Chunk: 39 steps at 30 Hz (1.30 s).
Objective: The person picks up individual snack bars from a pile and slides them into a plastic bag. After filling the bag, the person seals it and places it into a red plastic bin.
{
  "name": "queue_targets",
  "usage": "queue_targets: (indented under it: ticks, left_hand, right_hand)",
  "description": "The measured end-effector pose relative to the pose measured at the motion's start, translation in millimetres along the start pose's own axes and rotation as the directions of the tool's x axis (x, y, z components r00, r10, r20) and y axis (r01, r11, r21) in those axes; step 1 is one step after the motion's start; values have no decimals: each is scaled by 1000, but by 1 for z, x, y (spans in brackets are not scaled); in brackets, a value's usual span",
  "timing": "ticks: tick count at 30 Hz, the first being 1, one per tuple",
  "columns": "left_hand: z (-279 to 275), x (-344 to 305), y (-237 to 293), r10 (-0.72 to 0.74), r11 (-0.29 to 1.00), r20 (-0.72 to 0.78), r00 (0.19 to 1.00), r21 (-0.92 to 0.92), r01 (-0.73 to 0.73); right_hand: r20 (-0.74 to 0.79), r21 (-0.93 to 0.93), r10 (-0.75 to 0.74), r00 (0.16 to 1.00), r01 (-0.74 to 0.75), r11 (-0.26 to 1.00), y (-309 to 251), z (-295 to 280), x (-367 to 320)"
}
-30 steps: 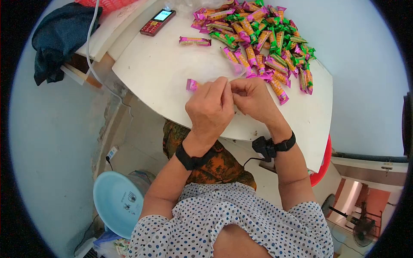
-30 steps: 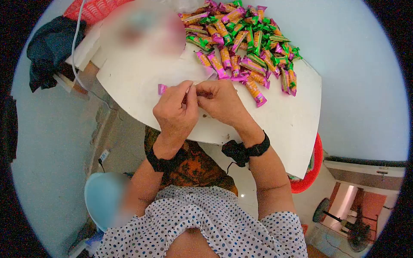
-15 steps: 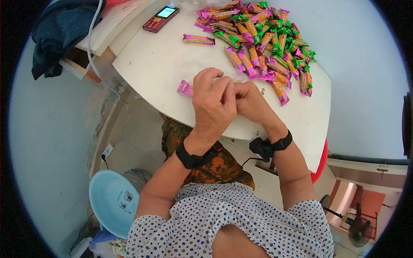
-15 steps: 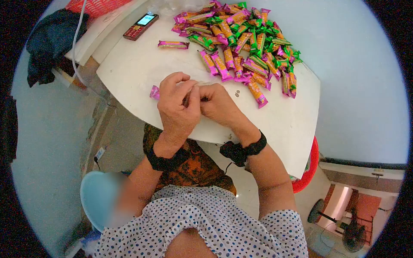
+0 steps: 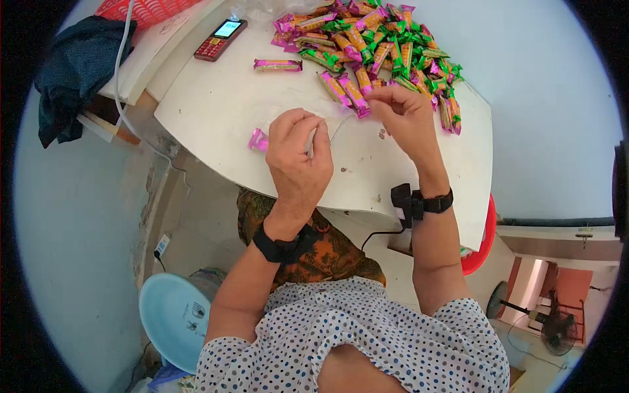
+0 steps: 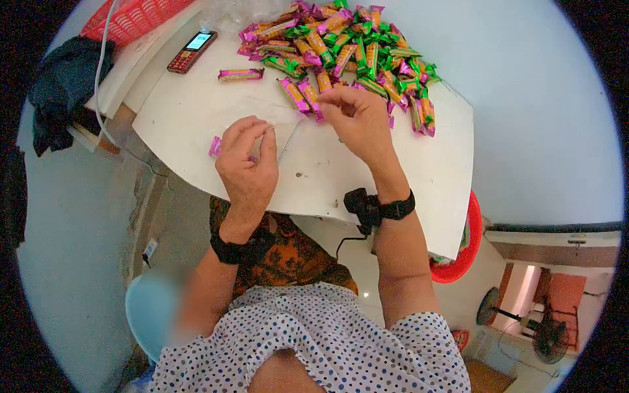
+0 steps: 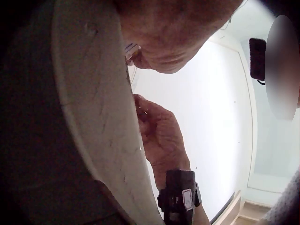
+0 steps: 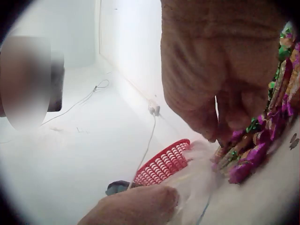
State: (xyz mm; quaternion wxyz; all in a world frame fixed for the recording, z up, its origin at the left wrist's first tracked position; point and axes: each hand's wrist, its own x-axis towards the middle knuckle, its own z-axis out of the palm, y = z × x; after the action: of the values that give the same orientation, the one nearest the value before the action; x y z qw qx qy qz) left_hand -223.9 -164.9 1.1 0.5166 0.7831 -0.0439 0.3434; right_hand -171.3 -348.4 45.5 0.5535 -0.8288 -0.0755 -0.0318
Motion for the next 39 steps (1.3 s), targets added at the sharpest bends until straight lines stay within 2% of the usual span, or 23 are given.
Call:
queue_targets:
  ticks: [1, 4, 7, 13, 16, 19, 22, 23, 26, 29, 33, 36, 39]
  left_hand:
    - [1, 0, -1, 9, 1000, 0, 1000, 3, -9]
    - [1, 0, -1, 3, 1000, -3, 1000, 11, -3]
    - [0, 0, -2, 10, 1000, -3, 1000, 20, -10]
    - [0, 0, -2, 4, 1000, -8, 1000, 19, -3]
    - [0, 0, -2, -2, 1000, -13, 1000, 18, 2]
    - [3, 0, -3, -13, 1000, -22, 1000, 15, 13]
    - [6, 1, -5, -18, 1000, -37, 999, -13, 17]
    - [7, 0, -5, -19, 999, -44, 999, -27, 18]
    - [7, 0, -7, 6, 1000, -53, 999, -22, -7]
    - [7, 1, -6, -9, 998, -65, 998, -56, 6]
    - [7, 1, -8, 29, 998, -93, 995, -58, -34]
    - [7, 1, -11, 70, 993, -110, 991, -87, -79]
    - [7, 1, -11, 51, 994, -123, 991, -88, -62]
  right_hand:
    - [-58, -133, -140, 988, 131, 982, 9, 3, 4]
    - [35, -507, -396, 918, 358, 784, 12, 19, 3]
    - [62, -606, -362, 930, 324, 727, 11, 39, 0]
    - [-6, -667, -384, 923, 283, 690, 18, 44, 3]
    - [-92, -577, -402, 911, 280, 767, 26, 39, 10]
    - [-229, -460, -349, 909, 215, 862, 21, 28, 13]
    - [-315, -239, -142, 938, 66, 969, 14, 11, 13]
    - [-341, -224, -166, 925, 91, 970, 14, 4, 11]
    - [-369, -221, -98, 924, 15, 975, 6, -14, -4]
    - [-255, -205, -16, 967, -38, 978, -26, -23, -32]
    - [-60, 95, 228, 972, -222, 971, -51, -14, -67]
    - [56, 136, 249, 967, -255, 957, -48, -9, -77]
    - [-39, 132, 268, 963, -261, 956, -47, -11, -90]
